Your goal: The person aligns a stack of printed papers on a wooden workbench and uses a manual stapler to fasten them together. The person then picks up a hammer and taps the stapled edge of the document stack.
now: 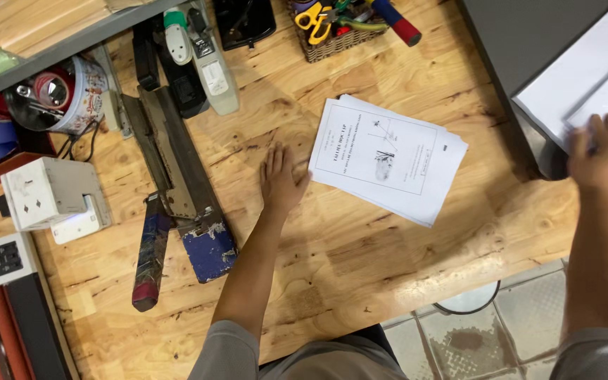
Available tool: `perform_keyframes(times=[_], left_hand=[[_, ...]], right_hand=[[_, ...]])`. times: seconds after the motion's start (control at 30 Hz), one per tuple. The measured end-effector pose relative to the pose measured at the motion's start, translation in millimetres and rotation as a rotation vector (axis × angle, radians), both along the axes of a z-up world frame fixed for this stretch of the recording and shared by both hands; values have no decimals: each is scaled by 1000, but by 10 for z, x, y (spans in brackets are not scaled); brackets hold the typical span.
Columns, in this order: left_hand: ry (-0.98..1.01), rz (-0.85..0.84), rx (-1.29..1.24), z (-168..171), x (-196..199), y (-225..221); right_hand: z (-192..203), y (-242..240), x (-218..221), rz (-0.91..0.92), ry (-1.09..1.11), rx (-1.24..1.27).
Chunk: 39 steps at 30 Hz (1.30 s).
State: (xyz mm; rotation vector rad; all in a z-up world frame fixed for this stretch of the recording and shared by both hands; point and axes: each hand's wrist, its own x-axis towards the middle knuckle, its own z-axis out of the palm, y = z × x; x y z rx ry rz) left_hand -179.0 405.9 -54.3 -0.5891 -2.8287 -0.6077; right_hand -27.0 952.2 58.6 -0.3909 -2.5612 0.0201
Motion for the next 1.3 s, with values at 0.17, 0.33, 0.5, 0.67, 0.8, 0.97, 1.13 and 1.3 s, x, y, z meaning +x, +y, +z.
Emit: perform_keyframes(times=[0.17,0.33,0.5,0.67,0.8,0.97,1.13,1.3], left_hand=[[-165,-11,-108,-58,327,-258],[-190,-150,-63,47,680,-448],[-216,-34,-76,288,777,-475],[-203,-2,-133,290,931,-513],[-179,-27,-65,263,1005,-603],[-122,-55,-69,396,1050,-743],[-228,-222,-95,512,1009,-890],[-362,-391,-165,878,914,-1081]], right_hand=[[-148,-678,-294,47,-24,144],[-381,-2297,-1272,437,-476,-672],[-422,-2573,-1929,98,-1078,-359],[-562,-2332,-1822,-34,-1093,-418],[-708,-2246,-1664,-70,-1095,-452],[-753,-2160,-1279,-124,-1149,-548],[-813,-2153,-664,-91,-1061,-584],[-427,-2541,-22,-64,-617,-562]])
